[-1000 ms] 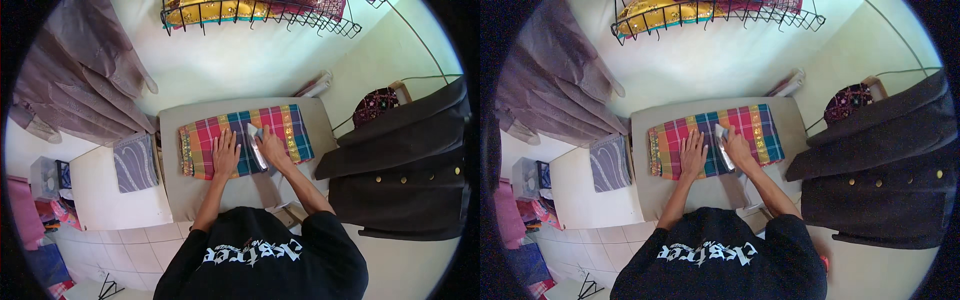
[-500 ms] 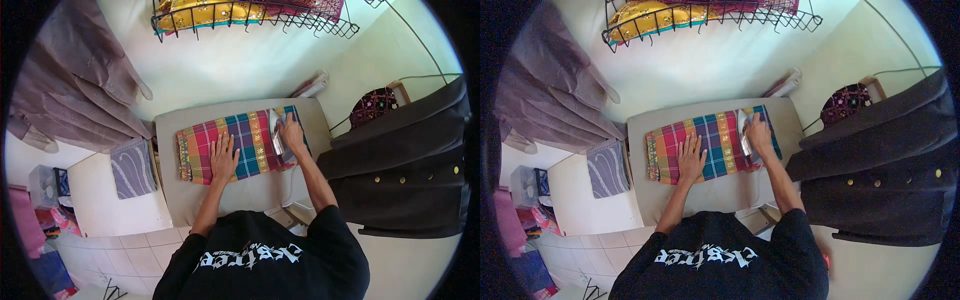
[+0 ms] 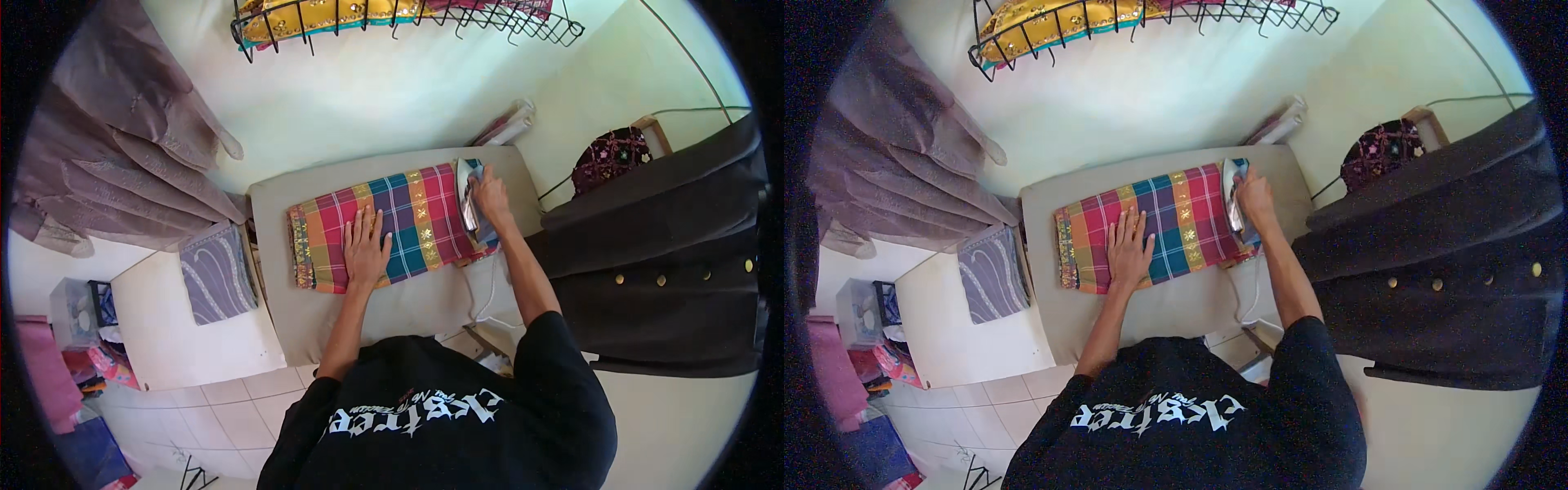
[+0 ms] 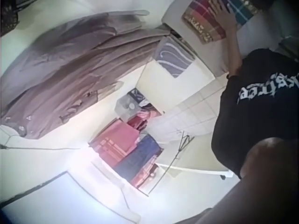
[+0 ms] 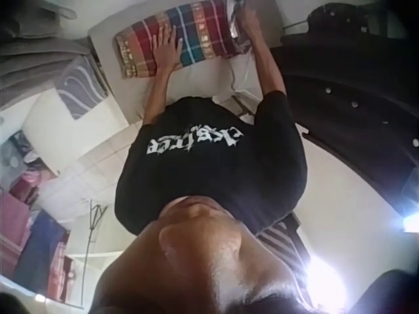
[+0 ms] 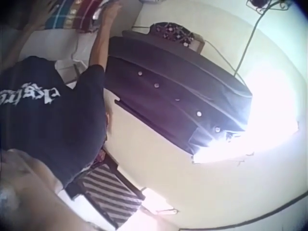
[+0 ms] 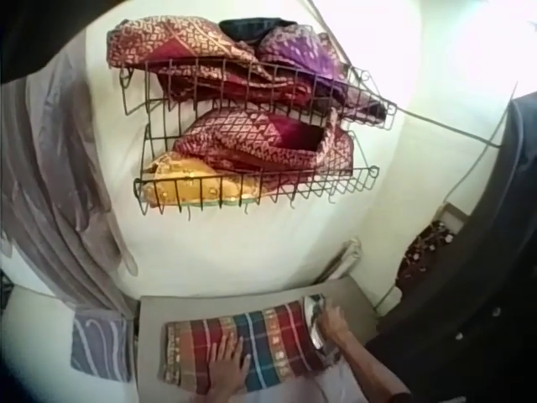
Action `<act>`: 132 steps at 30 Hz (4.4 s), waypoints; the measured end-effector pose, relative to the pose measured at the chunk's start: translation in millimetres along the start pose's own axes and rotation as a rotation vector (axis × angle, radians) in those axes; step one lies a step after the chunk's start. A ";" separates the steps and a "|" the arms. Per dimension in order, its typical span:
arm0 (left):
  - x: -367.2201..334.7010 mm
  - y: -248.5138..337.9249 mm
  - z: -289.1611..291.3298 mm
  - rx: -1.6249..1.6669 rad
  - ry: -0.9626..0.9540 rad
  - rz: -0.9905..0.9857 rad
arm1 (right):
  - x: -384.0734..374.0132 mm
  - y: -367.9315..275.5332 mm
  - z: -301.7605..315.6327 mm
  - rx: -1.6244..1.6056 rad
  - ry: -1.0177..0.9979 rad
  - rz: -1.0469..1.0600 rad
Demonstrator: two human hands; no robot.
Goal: The recorder uses an iron to smooth a piece of patterned cloth on a table and then folds it.
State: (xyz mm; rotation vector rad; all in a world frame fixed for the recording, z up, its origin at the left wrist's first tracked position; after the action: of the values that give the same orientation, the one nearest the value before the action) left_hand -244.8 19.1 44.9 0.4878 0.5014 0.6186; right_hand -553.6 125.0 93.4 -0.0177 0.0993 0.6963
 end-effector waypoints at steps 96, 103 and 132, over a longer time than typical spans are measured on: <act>32.3 -119.2 96.8 -0.077 0.261 0.453 | 130.3 -313.0 -10.8 -0.738 -0.409 0.343; 44.5 -143.5 82.1 -0.099 0.233 0.375 | 154.5 -313.0 -3.3 -0.685 -0.275 0.396; 33.7 -127.2 88.9 -0.170 0.228 0.506 | 97.2 -244.6 3.7 -0.434 -0.217 0.268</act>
State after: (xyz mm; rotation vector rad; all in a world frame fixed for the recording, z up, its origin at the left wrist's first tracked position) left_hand -117.0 -74.1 32.0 0.3839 0.5377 1.2019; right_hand -322.3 -0.3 83.5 -0.3497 -0.2642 0.9721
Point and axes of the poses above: each hand's wrist, its own x-axis away from the middle knuckle, its own z-axis out of the back of the hand, y = z × x, the point moved 3 cm from there along -x, towards the middle knuckle, and after that the axes turned 14 degrees about x, right-handed, at the moved point
